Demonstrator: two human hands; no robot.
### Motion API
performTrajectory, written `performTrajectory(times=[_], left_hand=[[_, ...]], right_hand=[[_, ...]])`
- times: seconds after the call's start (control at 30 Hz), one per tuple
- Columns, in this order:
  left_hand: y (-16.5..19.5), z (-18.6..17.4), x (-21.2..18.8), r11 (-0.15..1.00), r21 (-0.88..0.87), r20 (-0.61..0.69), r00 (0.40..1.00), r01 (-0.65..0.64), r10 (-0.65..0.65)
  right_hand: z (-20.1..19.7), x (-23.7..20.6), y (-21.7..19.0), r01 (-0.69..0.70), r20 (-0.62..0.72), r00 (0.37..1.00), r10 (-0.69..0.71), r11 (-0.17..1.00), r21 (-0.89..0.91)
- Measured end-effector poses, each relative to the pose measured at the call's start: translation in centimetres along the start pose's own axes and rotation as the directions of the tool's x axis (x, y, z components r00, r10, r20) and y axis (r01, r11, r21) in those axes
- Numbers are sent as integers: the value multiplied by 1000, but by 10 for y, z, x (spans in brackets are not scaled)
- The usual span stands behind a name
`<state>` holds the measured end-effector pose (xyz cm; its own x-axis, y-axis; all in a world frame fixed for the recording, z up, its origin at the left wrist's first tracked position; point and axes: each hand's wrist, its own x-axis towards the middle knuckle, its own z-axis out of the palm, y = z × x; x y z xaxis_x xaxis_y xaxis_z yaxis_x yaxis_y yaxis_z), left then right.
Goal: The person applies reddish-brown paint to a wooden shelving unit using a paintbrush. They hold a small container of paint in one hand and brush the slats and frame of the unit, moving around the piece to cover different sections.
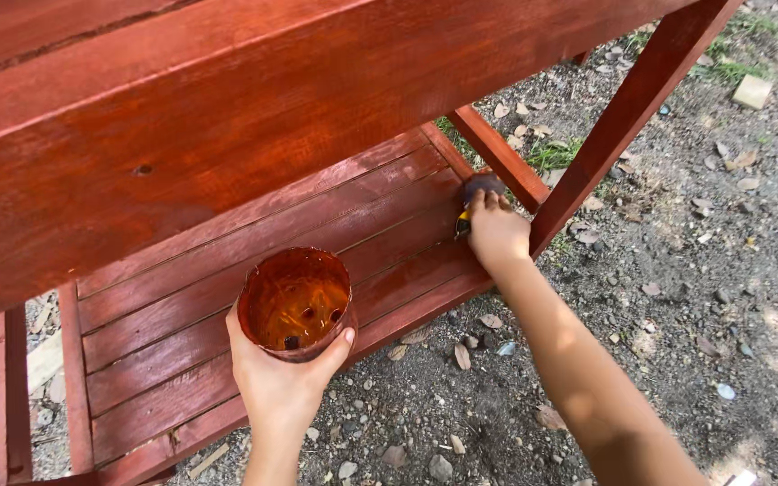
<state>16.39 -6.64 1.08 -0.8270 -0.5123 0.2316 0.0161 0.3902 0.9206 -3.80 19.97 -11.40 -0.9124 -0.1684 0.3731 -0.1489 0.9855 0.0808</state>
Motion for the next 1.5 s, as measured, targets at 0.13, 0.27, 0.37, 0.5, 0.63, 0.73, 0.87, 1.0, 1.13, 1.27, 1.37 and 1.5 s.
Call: performTrajectory(times=[0.13, 0.27, 0.37, 0.5, 0.63, 0.73, 0.87, 1.0, 1.13, 1.27, 1.37, 1.5], left_hand=[[-4, -2, 7, 999, -6, -5, 999, -51, 51], [-4, 8, 14, 997, -39, 31, 997, -70, 71], [-2, 13, 13, 996, -66, 75, 995, -58, 63], [0, 16, 17, 984, -152, 53, 994, -89, 98], [1, 27, 23, 991, -121, 53, 996, -58, 65], [0, 33, 23, 998, -43, 74, 996, -41, 44], [-4, 33, 27, 992, -118, 64, 997, -39, 47], [-7, 32, 34, 998, -49, 42, 998, -42, 44], [-1, 38, 31, 997, -68, 60, 997, -46, 50], [7, 34, 30, 994, -86, 71, 994, -72, 78], [12, 28, 31, 994, -99, 77, 995, -55, 63], [18, 27, 27, 988, -129, 57, 994, -84, 92]], right_hand=[[8, -12, -5, 34, 181, 983, -13, 993, -109], [21, -9, -4, 90, -50, 994, -98, 985, -148], [26, -6, -10, 30, -62, 997, -38, 990, -138], [24, -14, -24, 189, -43, 979, -199, 967, -168], [24, 15, -24, 181, -176, 969, -176, 983, 14], [31, 56, -21, 138, -167, 978, -125, 988, 64], [38, 34, -26, 98, -46, 994, -98, 995, 0], [36, 11, -21, 173, -311, 935, -172, 985, -27], [37, 68, -20, 169, -300, 939, -167, 985, -20], [18, 48, -20, 164, -197, 969, -152, 985, 49], [-15, -12, -1, 42, 169, 984, -50, 998, 51], [-33, -12, 19, -8, 126, 992, -6, 994, 110]])
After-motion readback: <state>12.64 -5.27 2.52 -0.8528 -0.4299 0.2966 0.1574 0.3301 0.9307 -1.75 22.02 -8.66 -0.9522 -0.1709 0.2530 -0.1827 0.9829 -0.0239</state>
